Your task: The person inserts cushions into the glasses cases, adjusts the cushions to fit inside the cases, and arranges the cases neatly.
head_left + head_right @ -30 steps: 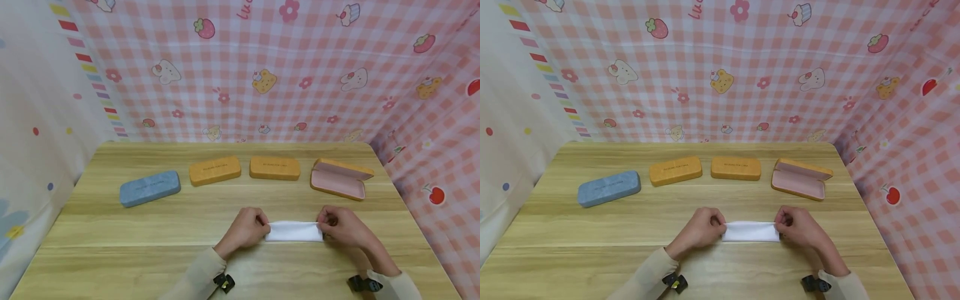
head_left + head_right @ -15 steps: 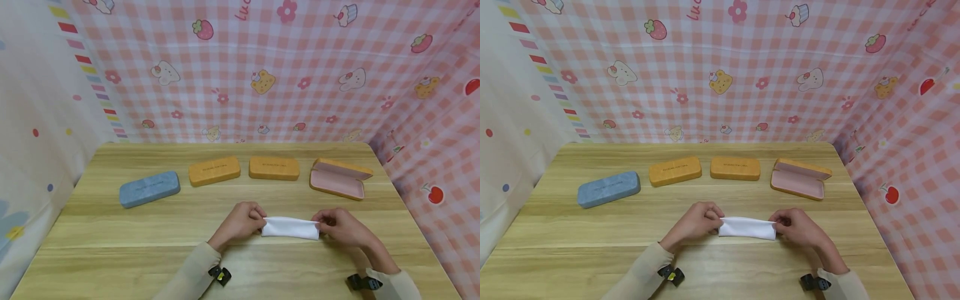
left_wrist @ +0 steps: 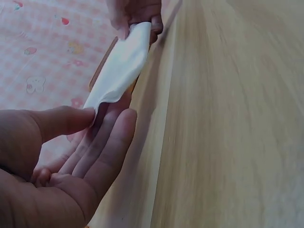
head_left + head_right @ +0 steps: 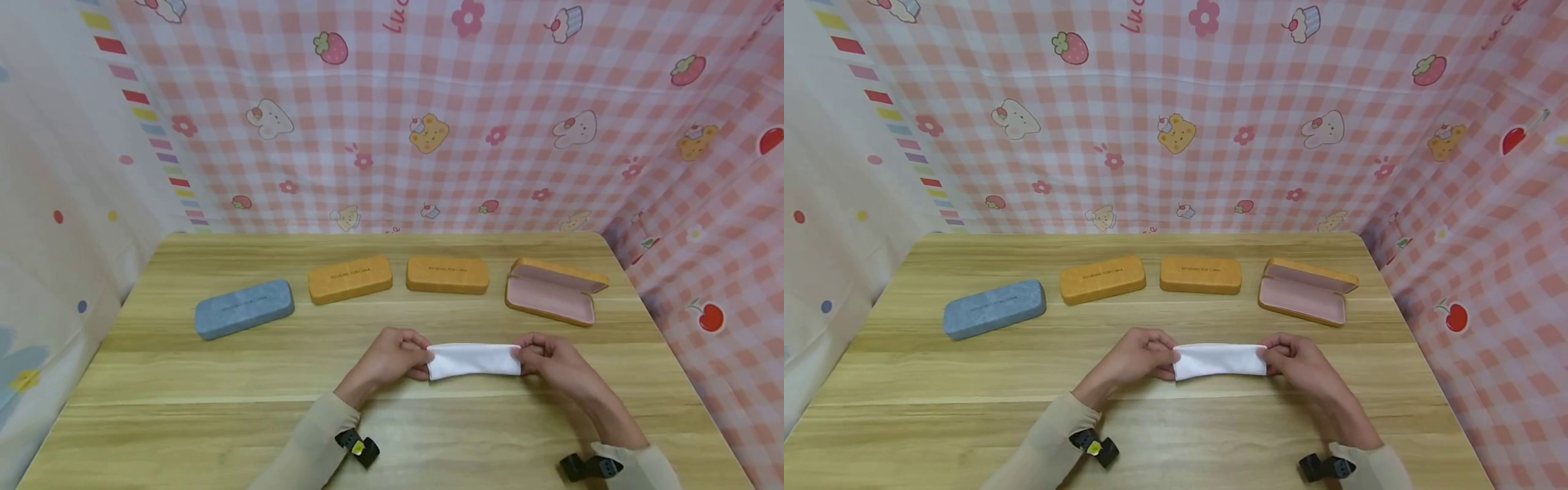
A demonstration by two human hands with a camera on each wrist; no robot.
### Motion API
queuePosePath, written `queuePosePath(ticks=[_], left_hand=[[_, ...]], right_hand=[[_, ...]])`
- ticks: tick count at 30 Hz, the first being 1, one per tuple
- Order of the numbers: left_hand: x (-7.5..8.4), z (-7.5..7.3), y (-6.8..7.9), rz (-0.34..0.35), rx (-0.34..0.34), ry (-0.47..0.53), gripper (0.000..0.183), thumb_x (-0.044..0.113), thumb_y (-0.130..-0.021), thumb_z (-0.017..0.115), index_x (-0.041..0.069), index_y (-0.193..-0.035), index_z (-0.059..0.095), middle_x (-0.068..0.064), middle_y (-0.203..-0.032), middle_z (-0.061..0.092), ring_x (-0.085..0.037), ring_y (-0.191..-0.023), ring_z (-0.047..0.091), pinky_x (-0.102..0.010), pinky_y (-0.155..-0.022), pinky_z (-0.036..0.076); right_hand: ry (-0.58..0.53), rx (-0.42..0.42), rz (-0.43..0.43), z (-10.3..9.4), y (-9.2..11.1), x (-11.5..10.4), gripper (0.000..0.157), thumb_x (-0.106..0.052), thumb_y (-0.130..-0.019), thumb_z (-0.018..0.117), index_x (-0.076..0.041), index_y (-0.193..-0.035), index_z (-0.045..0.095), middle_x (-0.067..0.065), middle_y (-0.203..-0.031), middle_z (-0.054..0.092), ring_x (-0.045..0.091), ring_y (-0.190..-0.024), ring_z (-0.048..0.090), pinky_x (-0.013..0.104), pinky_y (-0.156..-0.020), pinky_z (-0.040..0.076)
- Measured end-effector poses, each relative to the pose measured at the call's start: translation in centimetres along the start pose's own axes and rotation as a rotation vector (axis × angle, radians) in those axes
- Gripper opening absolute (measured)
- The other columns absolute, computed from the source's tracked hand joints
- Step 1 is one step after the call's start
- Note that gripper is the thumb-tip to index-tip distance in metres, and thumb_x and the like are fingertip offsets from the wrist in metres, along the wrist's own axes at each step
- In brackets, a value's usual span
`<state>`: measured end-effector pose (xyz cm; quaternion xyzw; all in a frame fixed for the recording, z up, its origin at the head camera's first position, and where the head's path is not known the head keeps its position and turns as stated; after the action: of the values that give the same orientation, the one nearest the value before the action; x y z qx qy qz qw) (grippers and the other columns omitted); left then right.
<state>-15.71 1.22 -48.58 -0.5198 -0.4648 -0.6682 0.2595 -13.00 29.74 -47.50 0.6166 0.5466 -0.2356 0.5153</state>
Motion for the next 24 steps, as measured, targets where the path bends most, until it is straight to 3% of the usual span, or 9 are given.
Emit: queuePosePath(ticks=[8, 16, 24], left_hand=[[-0.3, 0.0, -0.6, -0.005, 0.086, 0.067, 0.016, 0.005, -0.095, 0.069, -0.006, -0.107, 0.068, -0.017, -0.094, 0.078, -0.015, -0.074, 0.072, -0.032, -0.072, 0.064], [-0.2, 0.3, -1.1, 0.019, 0.228, 0.165, 0.015, 0.006, -0.096, 0.067, -0.004, -0.107, 0.069, -0.014, -0.095, 0.076, -0.015, -0.075, 0.07, -0.03, -0.068, 0.063], [-0.1, 0.6, -1.8, 0.047, 0.339, 0.129, 0.014, 0.009, -0.097, 0.068, -0.001, -0.107, 0.07, -0.01, -0.087, 0.075, -0.012, -0.07, 0.064, -0.024, -0.064, 0.056]], right_hand=[[-0.081, 0.119, 0.063, 0.1, -0.4, 0.1, 0.047, -0.036, -0.101, 0.066, 0.005, -0.124, 0.06, -0.007, -0.094, 0.074, 0.004, -0.084, 0.066, 0.022, -0.075, 0.057], [-0.173, 0.175, 0.089, 0.2, -0.4, 0.0, 0.049, -0.035, -0.102, 0.064, 0.006, -0.128, 0.06, -0.008, -0.096, 0.069, 0.005, -0.084, 0.066, 0.023, -0.076, 0.059], [-0.198, 0.248, 0.054, 0.2, -0.3, -0.4, 0.047, -0.03, -0.104, 0.061, 0.008, -0.13, 0.057, -0.008, -0.095, 0.069, 0.004, -0.082, 0.066, 0.024, -0.076, 0.06]])
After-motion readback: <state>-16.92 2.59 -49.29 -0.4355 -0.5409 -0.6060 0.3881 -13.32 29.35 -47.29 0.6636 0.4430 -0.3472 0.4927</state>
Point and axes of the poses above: each hand's wrist, its own y-axis away from the middle knuckle, its own z-axis out of the palm, x = y × z, the point moved 5 cm from there along -y, towards the middle knuckle
